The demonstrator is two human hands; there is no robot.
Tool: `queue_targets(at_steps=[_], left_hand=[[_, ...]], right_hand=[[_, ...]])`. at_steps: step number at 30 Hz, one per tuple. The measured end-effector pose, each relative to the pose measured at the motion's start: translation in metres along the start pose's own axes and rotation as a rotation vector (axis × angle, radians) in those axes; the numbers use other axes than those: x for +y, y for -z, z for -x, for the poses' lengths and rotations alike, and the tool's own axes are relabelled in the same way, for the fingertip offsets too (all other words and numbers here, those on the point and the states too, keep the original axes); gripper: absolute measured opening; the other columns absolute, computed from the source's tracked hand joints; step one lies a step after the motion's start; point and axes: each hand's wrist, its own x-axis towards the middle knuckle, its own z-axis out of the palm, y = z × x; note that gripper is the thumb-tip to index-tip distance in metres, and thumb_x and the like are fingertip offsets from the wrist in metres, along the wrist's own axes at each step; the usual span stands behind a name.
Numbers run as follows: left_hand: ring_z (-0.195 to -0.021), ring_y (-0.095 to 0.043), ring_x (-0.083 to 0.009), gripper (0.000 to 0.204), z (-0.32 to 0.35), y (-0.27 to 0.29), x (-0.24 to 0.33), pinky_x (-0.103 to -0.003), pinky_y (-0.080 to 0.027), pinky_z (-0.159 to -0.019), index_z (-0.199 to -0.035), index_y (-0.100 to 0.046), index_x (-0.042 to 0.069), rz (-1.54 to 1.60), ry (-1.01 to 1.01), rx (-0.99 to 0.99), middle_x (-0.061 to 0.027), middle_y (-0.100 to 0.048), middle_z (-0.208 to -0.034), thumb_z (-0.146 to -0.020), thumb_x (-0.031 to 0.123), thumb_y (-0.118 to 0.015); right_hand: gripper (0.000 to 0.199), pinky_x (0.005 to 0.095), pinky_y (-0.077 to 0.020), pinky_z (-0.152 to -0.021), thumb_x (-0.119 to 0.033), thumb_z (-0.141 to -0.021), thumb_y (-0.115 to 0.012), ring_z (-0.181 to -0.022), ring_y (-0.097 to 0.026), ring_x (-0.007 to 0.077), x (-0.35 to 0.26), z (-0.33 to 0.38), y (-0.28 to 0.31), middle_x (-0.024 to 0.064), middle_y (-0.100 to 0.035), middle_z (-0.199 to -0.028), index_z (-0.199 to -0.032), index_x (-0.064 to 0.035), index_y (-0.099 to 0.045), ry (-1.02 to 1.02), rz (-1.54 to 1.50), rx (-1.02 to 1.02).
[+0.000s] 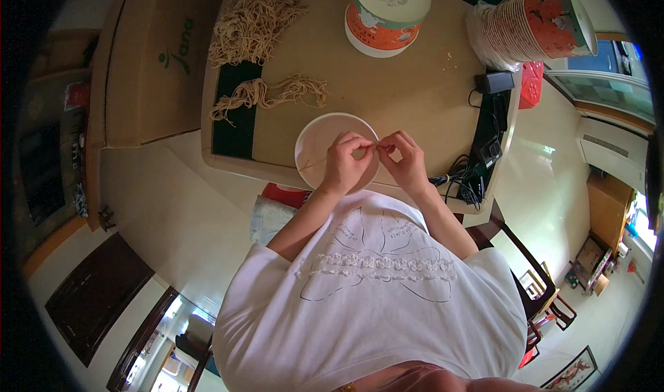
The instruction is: Sorting and inspecting small elastic rubber bands in a white bowl.
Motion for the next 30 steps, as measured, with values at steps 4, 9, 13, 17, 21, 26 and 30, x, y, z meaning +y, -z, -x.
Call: queue_targets(at_steps=[4,9,13,17,21,26,30], left_hand=[[-0.077,-0.064,-0.0239,0.008,-0.001,-0.001,0.0,-0.03,-0.05,-0.069,-0.08,-0.065,0.001,-0.016,0.005,-0.003,-0.0093,-0.064,-0.081,-0.073,-0.002,-0.069],[-0.078,-0.064,-0.0224,0.008,0.0,-0.002,-0.006,-0.029,-0.05,-0.069,-0.082,-0.066,0.001,0.08,0.063,-0.032,-0.0093,-0.065,-0.082,-0.075,-0.002,-0.068],[-0.08,-0.065,-0.0216,0.008,0.001,0.001,-0.004,-0.029,-0.05,-0.071,-0.085,-0.068,0.001,0.162,0.144,-0.041,-0.0095,-0.066,-0.085,-0.077,-0.002,-0.067],[-0.079,-0.064,-0.0219,0.009,-0.002,0.003,0.003,-0.03,-0.05,-0.072,-0.086,-0.068,0.0,0.122,0.1,-0.065,-0.0094,-0.066,-0.085,-0.078,-0.001,-0.067],[-0.079,-0.064,-0.0216,0.008,-0.001,0.002,-0.001,-0.03,-0.05,-0.072,-0.085,-0.067,0.001,0.121,0.102,-0.069,-0.0091,-0.066,-0.084,-0.077,-0.001,-0.067],[-0.076,-0.064,-0.0197,0.006,-0.001,0.001,-0.001,-0.029,-0.049,-0.07,-0.081,-0.065,0.0,0.133,0.151,-0.071,-0.0082,-0.065,-0.08,-0.075,-0.001,-0.068],[-0.075,-0.063,-0.019,0.007,-0.001,0.002,-0.003,-0.029,-0.049,-0.069,-0.081,-0.065,0.0,0.125,0.131,-0.061,-0.0081,-0.064,-0.079,-0.075,-0.001,-0.068]], right_hand=[[0.012,0.0333,-0.0484,-0.067,-0.001,-0.076,-0.067,-0.075,-0.06,0.0246,0.001,0.001,0.001,0.009,-0.06,-0.082,-0.087,-0.0046,-0.063,0.01,0.01,-0.016],[0.014,0.0281,-0.0495,-0.066,0.006,-0.075,-0.066,-0.073,-0.06,0.0197,0.003,0.002,0.003,0.0097,-0.06,-0.081,-0.086,-0.0012,-0.062,0.058,0.016,0.004],[0.014,0.0279,-0.0499,-0.067,0.006,-0.076,-0.066,-0.073,-0.061,0.0196,0.001,0.003,0.003,0.0099,-0.06,-0.082,-0.086,-0.0008,-0.062,0.059,0.0,0.0],[0.014,0.0277,-0.0501,-0.067,0.006,-0.076,-0.066,-0.074,-0.061,0.0194,0.001,0.002,0.003,0.0099,-0.06,-0.082,-0.087,-0.0008,-0.062,0.052,-0.001,-0.003],[0.014,0.0278,-0.0502,-0.067,0.007,-0.076,-0.066,-0.074,-0.061,0.0193,0.002,0.002,0.004,0.01,-0.06,-0.082,-0.087,-0.0008,-0.062,0.053,-0.008,-0.013],[0.015,0.0281,-0.0503,-0.067,0.007,-0.076,-0.066,-0.074,-0.062,0.0193,0.003,0.001,0.005,0.0099,-0.06,-0.082,-0.089,-0.0009,-0.062,0.041,-0.021,-0.013],[0.015,0.0282,-0.0502,-0.066,0.006,-0.076,-0.067,-0.074,-0.062,0.0198,-0.002,0.0,0.005,0.01,-0.06,-0.083,-0.089,-0.0012,-0.062,0.025,-0.03,-0.012]])
